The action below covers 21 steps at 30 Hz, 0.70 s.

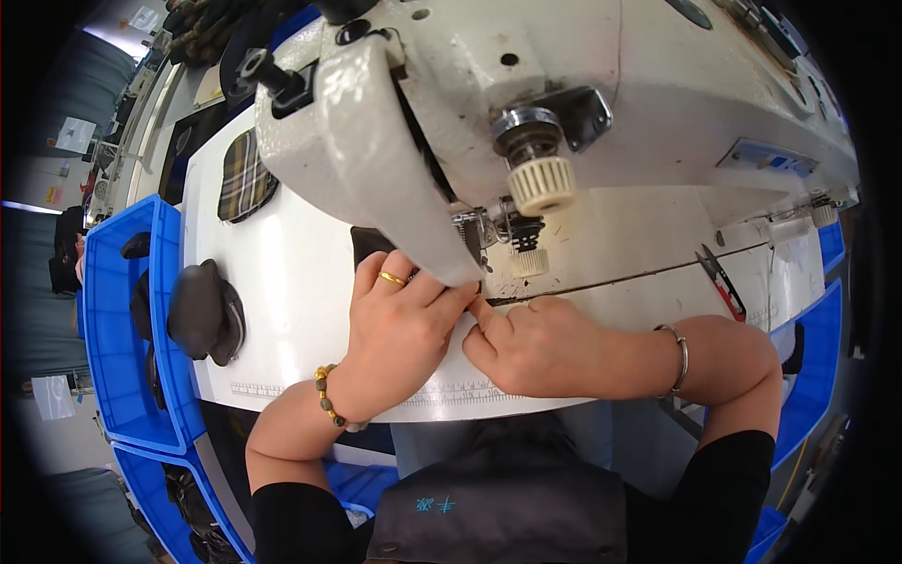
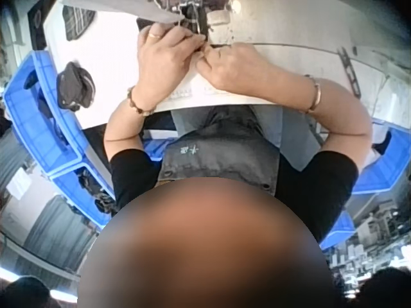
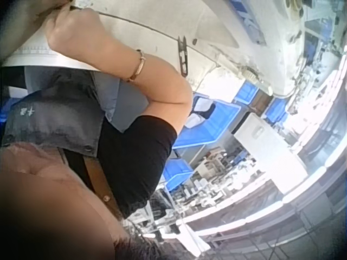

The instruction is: Using an industrial sewing machine to sew a leather pouch or wallet.

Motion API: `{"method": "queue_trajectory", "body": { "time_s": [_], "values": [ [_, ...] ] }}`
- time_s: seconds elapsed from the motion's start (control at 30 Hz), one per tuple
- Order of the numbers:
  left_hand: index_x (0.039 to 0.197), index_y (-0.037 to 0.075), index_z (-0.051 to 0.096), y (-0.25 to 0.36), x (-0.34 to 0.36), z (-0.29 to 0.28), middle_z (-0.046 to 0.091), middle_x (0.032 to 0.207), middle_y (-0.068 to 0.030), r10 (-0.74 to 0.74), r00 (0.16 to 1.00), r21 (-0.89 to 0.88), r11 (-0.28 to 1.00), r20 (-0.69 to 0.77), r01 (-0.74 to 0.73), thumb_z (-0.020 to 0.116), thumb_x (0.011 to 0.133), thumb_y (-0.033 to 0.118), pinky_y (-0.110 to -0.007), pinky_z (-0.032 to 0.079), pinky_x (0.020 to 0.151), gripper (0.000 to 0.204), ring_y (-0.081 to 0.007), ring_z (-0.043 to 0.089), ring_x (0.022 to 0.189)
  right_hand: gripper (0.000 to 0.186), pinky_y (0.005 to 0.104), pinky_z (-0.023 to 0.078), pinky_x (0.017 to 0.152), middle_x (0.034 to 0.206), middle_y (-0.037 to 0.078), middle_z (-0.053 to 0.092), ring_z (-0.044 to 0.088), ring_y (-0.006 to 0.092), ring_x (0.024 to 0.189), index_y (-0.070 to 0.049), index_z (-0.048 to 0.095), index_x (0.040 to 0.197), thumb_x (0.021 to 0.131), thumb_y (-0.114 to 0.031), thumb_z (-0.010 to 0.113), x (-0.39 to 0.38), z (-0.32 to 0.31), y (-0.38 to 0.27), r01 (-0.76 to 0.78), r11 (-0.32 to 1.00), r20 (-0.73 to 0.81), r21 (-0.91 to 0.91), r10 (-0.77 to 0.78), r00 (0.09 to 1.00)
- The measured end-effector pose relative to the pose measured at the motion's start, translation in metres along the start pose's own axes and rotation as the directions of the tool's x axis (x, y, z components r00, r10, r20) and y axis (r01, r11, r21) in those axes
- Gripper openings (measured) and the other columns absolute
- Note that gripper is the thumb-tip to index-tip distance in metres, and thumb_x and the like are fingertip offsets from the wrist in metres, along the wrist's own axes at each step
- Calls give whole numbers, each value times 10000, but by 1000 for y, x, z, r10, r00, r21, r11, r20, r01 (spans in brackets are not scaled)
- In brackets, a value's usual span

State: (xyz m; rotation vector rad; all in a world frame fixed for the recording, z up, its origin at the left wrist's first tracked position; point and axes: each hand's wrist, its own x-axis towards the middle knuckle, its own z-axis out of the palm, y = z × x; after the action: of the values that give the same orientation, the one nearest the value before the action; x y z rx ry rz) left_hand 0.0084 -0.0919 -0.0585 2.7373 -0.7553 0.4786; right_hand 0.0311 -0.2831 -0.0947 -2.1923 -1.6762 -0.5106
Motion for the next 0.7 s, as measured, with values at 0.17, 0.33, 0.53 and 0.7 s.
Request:
{"method": "queue_trajectory", "body": {
  "time_s": [0.17, 0.33, 0.53, 0.7],
  "values": [
    [866, 99, 742, -3, 2, 4, 642, 830, 5, 8, 1000, -60, 998, -7, -8, 733, 628, 20, -391, 447, 789, 251, -239, 595, 876, 129, 284, 471, 406, 916, 312, 701, 628, 159, 499, 0, 575, 741, 730, -121, 619, 0, 0, 0, -3, 1000, -5, -11, 3, 1000],
    [859, 85, 737, -4, 2, 5, 632, 816, -12, 20, 1000, -104, 994, 2, -20, 718, 596, 8, -378, 449, 762, 275, -248, 590, 840, 141, 286, 468, 404, 921, 320, 698, 623, 156, 496, 1, 568, 737, 716, -128, 621, 1, -1, 0, -4, 1000, 6, 2, 4, 1000],
    [864, 75, 730, -4, 5, 6, 628, 821, -21, -2, 1000, -127, 992, 15, 4, 702, 596, -22, -372, 451, 755, 286, -260, 596, 836, 131, 277, 446, 389, 844, 272, 692, 588, 141, 472, -24, 555, 728, 706, -132, 626, -1, 4, -2, -43, 997, -29, -58, 42, 999],
    [843, 79, 716, -11, 13, 13, 629, 853, -21, -26, 1000, -35, 999, 4, 26, 716, 604, -17, -379, 440, 705, 258, -257, 587, 813, 109, 287, 436, 388, 662, 84, 593, 570, 129, 469, -65, 547, 728, 708, -124, 637, 5, 3, 10, -119, 989, -11, -92, 119, 993]
  ]
}}
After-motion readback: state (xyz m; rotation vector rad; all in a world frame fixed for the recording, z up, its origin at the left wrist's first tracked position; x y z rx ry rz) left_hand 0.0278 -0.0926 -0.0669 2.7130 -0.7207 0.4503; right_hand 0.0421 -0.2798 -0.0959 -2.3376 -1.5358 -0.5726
